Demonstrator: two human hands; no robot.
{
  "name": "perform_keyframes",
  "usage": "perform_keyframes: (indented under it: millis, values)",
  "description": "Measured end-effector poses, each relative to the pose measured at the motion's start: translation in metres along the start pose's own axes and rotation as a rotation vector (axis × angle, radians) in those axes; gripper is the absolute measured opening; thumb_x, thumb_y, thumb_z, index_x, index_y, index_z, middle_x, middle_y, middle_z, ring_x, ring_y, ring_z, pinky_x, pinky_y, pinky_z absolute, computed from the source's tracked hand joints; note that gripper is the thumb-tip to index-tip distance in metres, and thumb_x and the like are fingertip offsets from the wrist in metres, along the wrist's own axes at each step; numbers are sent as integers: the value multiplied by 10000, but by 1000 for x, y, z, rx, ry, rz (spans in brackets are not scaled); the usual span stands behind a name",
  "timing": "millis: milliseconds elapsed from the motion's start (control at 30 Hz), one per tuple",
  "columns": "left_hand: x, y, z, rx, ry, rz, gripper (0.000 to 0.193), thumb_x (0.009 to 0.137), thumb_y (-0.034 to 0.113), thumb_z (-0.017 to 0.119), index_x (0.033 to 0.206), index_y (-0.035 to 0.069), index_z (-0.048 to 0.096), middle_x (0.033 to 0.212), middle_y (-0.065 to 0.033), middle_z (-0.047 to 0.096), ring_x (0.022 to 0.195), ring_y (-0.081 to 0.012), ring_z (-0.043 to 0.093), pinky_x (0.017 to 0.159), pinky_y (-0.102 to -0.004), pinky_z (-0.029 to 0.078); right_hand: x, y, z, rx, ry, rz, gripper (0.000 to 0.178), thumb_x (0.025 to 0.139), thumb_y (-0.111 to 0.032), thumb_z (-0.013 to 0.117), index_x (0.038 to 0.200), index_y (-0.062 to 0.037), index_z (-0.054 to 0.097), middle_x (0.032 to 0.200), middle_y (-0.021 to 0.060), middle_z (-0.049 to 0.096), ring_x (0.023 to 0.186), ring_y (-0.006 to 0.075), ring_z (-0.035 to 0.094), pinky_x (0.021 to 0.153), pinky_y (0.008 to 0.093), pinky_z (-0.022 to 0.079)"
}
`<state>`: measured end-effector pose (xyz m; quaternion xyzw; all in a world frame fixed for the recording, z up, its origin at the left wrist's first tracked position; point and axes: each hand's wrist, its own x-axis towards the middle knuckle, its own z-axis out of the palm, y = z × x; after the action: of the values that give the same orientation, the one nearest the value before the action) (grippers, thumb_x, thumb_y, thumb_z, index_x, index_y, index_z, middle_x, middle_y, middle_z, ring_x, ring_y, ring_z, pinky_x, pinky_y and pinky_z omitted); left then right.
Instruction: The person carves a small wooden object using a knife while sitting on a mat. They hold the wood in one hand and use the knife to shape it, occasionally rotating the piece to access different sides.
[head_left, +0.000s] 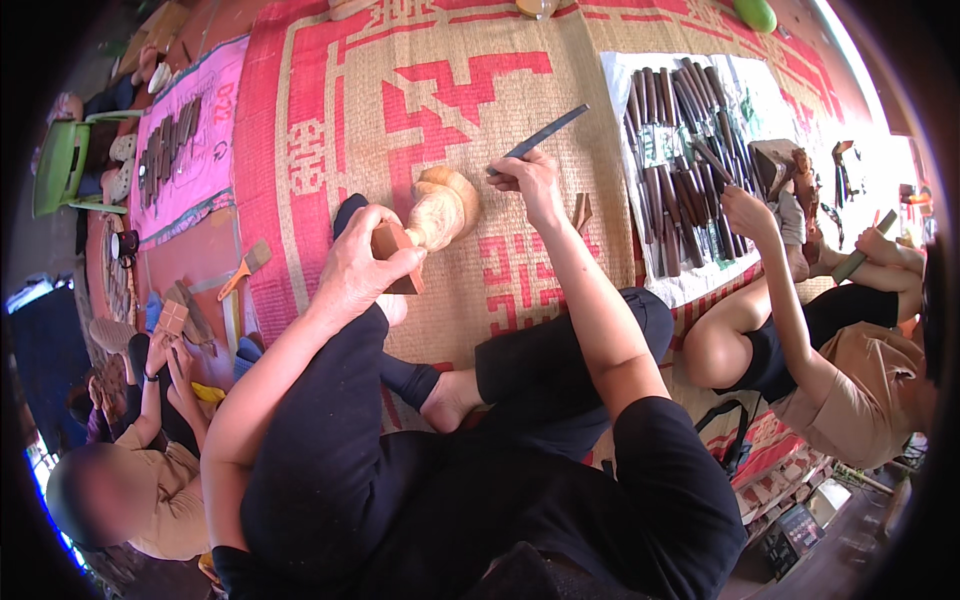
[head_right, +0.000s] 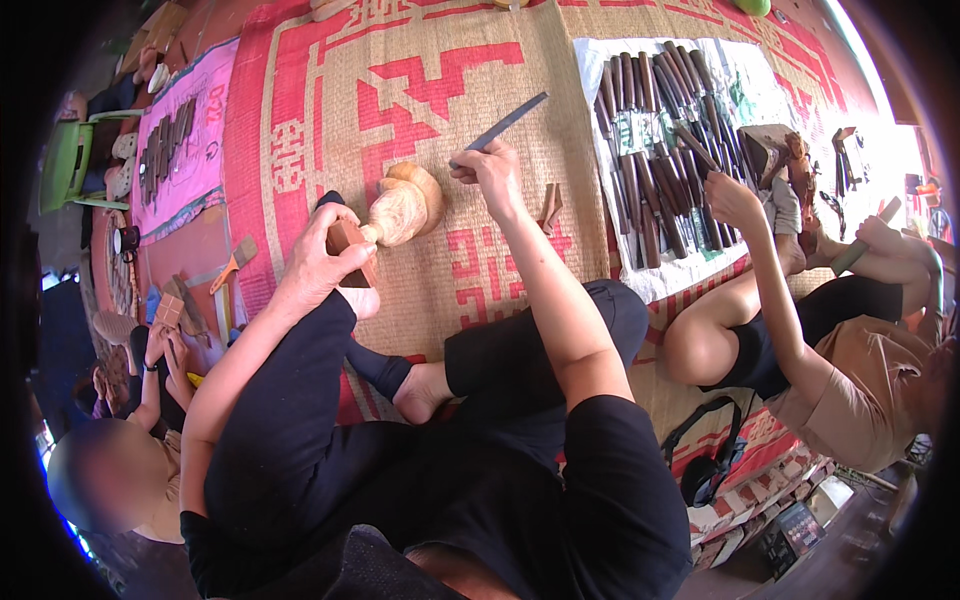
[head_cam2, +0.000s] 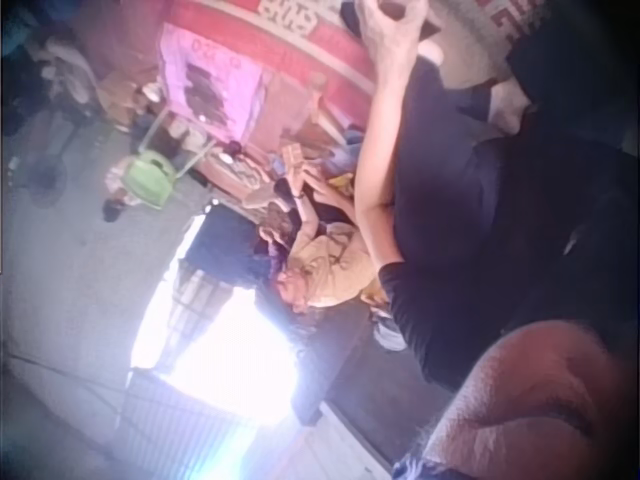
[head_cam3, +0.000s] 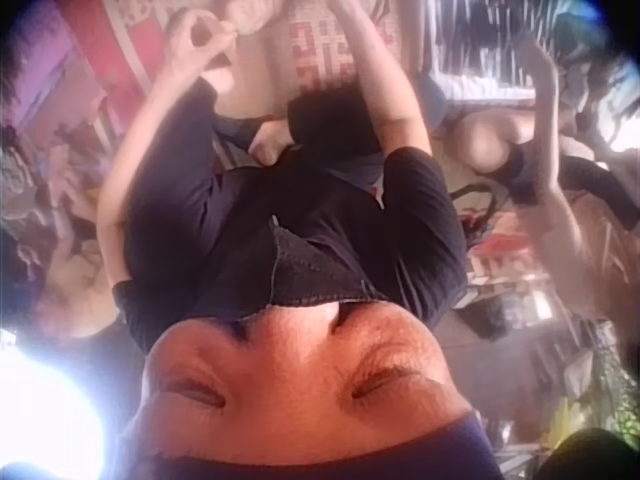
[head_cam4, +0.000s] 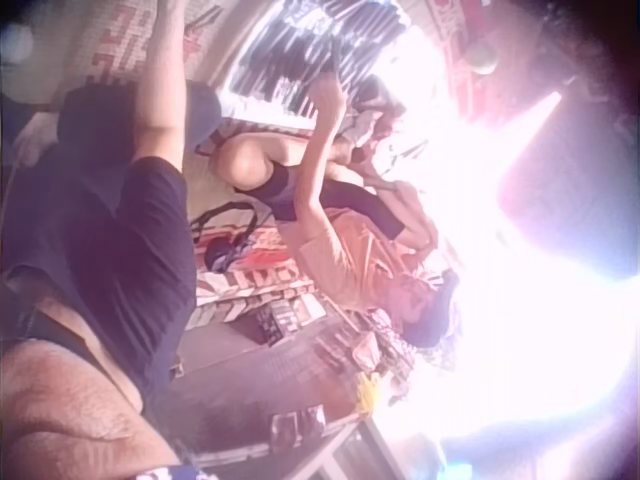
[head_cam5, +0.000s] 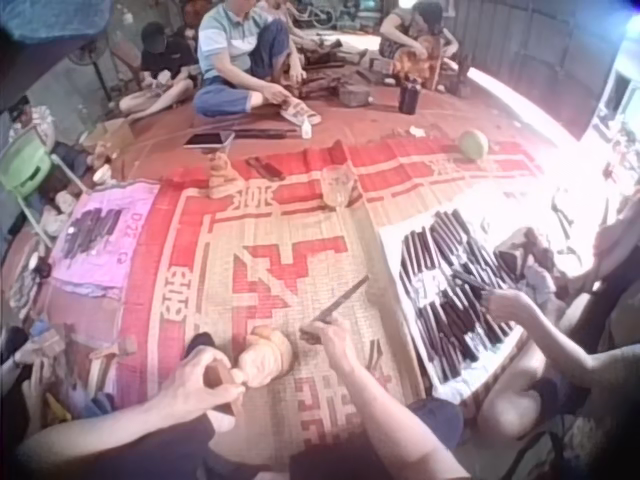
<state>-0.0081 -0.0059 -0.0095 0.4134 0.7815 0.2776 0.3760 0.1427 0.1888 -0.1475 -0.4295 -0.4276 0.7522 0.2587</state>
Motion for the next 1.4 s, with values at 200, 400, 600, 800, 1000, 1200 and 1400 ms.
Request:
perform_keyframes:
  millis: [200, 400, 600, 800, 1000, 1200, 1400]
  values:
    - [0, 2, -1, -21, -3, -29, 492, 741, 352, 739, 1044, 35, 516, 940, -99, 546, 878, -194, 572, 783, -339, 467, -11, 6, 19, -96, -203, 39, 155, 780, -78, 693, 889, 32, 680, 805, 111, 693, 759, 203, 657, 734, 333, 520]
    - [0, -3, -2, -31, 11, -27, 476, 748, 356, 735, 1035, 42, 522, 943, -96, 558, 878, -183, 576, 770, -339, 471, -1, 0, 1, -51, -50, 36, 87, 809, -78, 671, 830, 6, 664, 800, 102, 687, 753, 156, 658, 690, 302, 528]
    - [1, -5, -4, -118, -9, -104, 462, 756, 354, 727, 1043, 52, 528, 936, -97, 589, 877, -186, 590, 777, -341, 477, -9, 10, 18, -129, -170, 42, 115, 805, -72, 673, 882, 13, 666, 809, 104, 686, 754, 187, 658, 715, 305, 528]
    - [0, -7, -4, -92, 27, -109, 464, 763, 358, 722, 1065, 63, 528, 950, -103, 597, 901, -200, 597, 791, -341, 481, -2, 3, 4, -26, -71, 27, 110, 804, -72, 677, 877, 10, 670, 812, 105, 686, 758, 183, 655, 715, 315, 525]
    - [0, -3, -4, -96, 25, -120, 471, 765, 366, 718, 1070, 62, 526, 954, -111, 602, 898, -203, 600, 787, -342, 483, -11, 15, 21, -74, -180, 32, 134, 792, -96, 698, 879, 5, 683, 827, 105, 697, 768, 185, 649, 713, 313, 512]
    - [0, -5, -4, -101, 20, -127, 467, 765, 363, 717, 1071, 65, 527, 944, -124, 605, 887, -206, 610, 774, -345, 487, 0, 6, 5, -21, -64, 46, 97, 808, -86, 676, 849, 0, 668, 813, 100, 693, 761, 161, 658, 712, 305, 528]
    - [2, -2, -2, -90, 17, -131, 473, 763, 365, 716, 1077, 68, 523, 947, -122, 603, 894, -206, 609, 782, -346, 485, -10, 14, 21, -21, -112, 10, 75, 825, -68, 657, 866, -9, 676, 803, 100, 691, 723, 155, 651, 681, 287, 529]
